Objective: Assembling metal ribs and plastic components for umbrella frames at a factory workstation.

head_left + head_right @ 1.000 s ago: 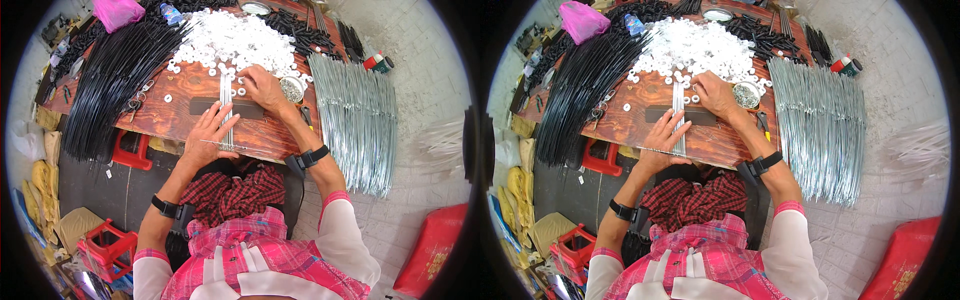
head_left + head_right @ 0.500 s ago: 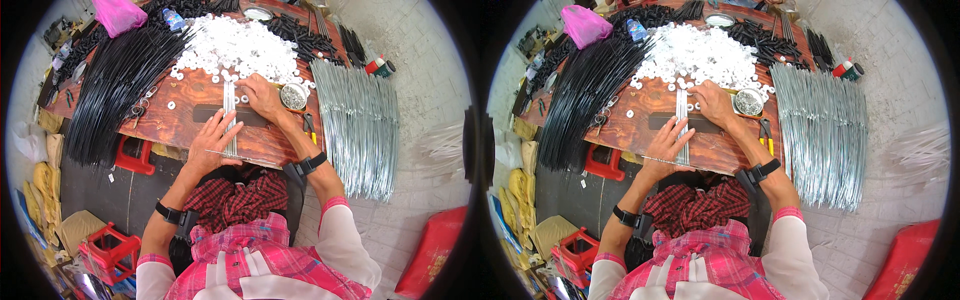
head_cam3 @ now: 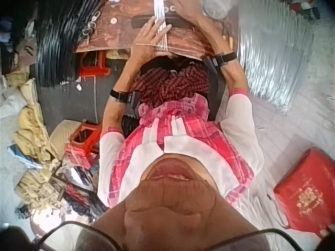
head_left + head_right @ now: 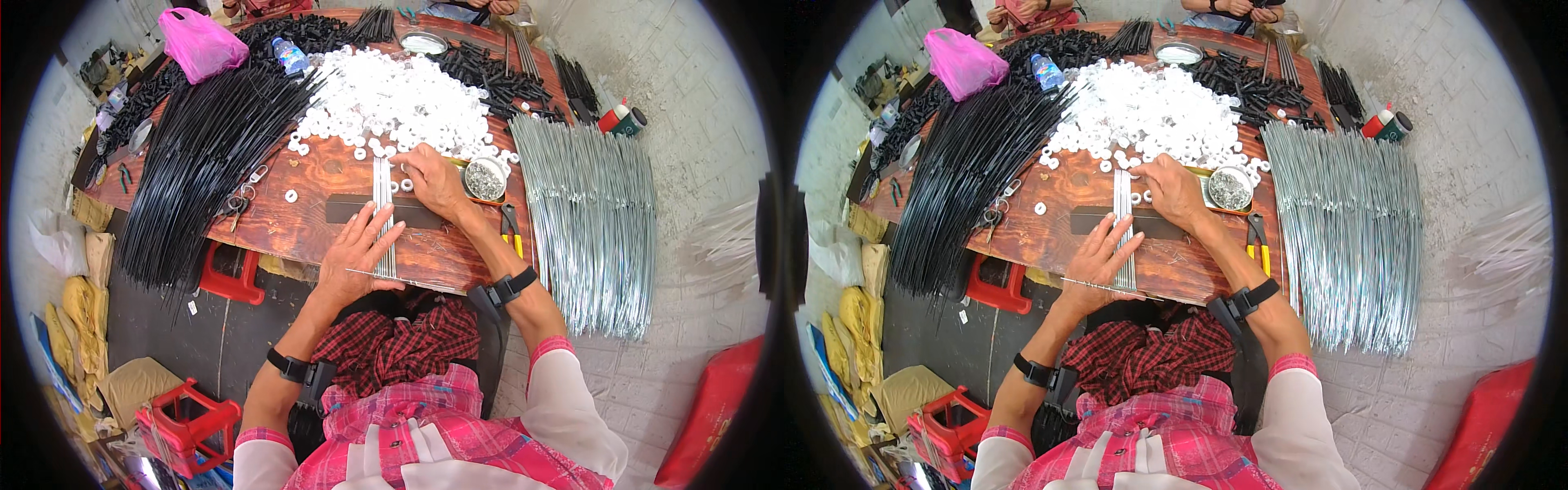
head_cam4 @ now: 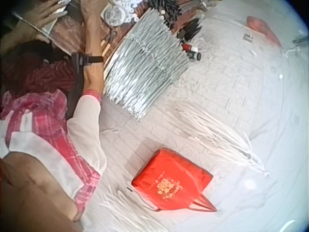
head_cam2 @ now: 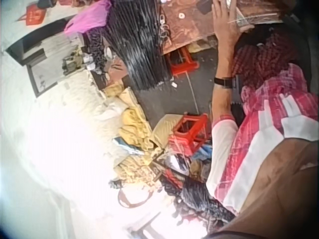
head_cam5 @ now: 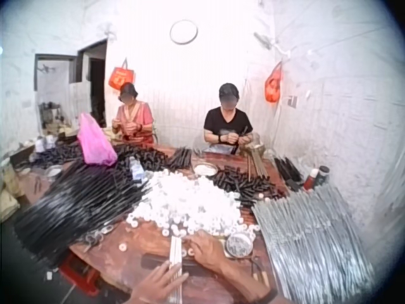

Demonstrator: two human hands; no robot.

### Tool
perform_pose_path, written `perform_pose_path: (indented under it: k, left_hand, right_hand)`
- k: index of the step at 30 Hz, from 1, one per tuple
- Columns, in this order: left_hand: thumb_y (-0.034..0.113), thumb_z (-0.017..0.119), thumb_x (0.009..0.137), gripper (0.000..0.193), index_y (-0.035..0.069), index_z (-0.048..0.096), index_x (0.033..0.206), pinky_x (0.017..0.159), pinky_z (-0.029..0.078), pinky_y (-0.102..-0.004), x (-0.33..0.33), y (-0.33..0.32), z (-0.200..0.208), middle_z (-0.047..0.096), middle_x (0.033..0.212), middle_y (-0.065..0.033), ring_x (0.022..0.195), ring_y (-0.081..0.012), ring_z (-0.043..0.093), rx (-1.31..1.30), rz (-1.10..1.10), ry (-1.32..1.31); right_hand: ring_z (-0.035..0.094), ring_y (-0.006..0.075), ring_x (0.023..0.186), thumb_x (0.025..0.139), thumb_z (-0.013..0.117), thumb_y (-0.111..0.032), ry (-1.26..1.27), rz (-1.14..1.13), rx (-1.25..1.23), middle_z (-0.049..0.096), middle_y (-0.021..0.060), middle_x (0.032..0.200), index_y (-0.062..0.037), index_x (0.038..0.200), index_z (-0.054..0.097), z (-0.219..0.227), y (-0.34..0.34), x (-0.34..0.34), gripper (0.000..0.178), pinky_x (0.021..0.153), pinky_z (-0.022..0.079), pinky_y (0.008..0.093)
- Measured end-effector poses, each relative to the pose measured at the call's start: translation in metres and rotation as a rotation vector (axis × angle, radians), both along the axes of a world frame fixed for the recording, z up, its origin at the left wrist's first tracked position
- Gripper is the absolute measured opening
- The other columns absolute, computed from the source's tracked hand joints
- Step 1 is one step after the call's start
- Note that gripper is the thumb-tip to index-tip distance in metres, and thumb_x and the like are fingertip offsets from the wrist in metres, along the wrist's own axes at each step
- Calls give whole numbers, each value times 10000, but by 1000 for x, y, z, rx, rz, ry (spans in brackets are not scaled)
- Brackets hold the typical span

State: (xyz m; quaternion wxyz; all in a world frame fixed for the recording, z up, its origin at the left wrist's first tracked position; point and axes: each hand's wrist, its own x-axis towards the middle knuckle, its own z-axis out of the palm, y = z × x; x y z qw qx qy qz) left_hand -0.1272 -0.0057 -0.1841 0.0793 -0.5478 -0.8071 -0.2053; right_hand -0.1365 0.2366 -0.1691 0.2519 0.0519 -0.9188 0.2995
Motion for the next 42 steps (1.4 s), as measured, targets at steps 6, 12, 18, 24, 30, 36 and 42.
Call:
perform_pose_path:
  k: [6, 12, 18, 24, 30, 36, 42]
  left_hand:
    - [635, 772, 560, 1074, 169, 462, 1477, 1178, 332, -496, 0, 0, 4, 344, 1590, -107, 1458, -388, 314, -18, 4, -15]
    - [649, 764, 589, 1049, 164, 469, 1472, 1176, 328, -499, -1, 0, 2, 354, 1583, -123, 1457, -394, 317, 5, -5, -15]
    - [674, 740, 623, 1029, 164, 469, 1474, 1171, 325, -505, 0, 1, 3, 357, 1580, -132, 1460, -395, 313, -8, -4, -3]
    - [719, 684, 666, 1007, 165, 464, 1478, 1170, 324, -499, -1, 0, -2, 346, 1583, -154, 1461, -395, 311, -21, 7, 33]
    - [737, 660, 689, 991, 163, 470, 1474, 1168, 325, -497, -2, 0, -4, 342, 1585, -160, 1460, -395, 314, 1, 2, 32]
    - [751, 664, 678, 1003, 158, 483, 1466, 1159, 338, -506, -4, -1, -4, 354, 1577, -155, 1451, -399, 324, -7, -9, 60]
    - [753, 662, 686, 993, 147, 496, 1455, 1156, 344, -507, -3, 0, -3, 375, 1568, -137, 1442, -408, 332, -4, -12, 60]
  right_hand:
    - [598, 303, 780, 946, 555, -103, 18, -2, -8, 544, 102, 827, -132, 1073, 721, 0, -2, -2, 211, 707, 492, 413]
    - [614, 308, 802, 947, 576, -117, 77, -13, 33, 570, 100, 827, -123, 1038, 714, -1, -5, -1, 165, 716, 502, 421]
    - [619, 318, 818, 936, 591, -113, 64, -44, -8, 588, 110, 824, -97, 1000, 702, -1, -9, -3, 129, 721, 504, 427]
    - [610, 335, 797, 915, 605, -90, 151, -90, 57, 596, 131, 820, -66, 976, 687, 1, -19, -5, 105, 706, 499, 443]
    - [605, 336, 789, 919, 592, -86, 145, -87, -101, 599, 145, 825, -43, 952, 673, -5, -23, -7, 98, 704, 494, 445]
    - [609, 338, 794, 920, 606, -102, 98, -59, -136, 607, 145, 845, -55, 965, 675, -4, -18, -8, 95, 712, 497, 435]
    - [613, 349, 802, 911, 617, -89, 96, -88, -88, 596, 150, 862, -54, 968, 674, -5, -19, -7, 89, 713, 502, 434]
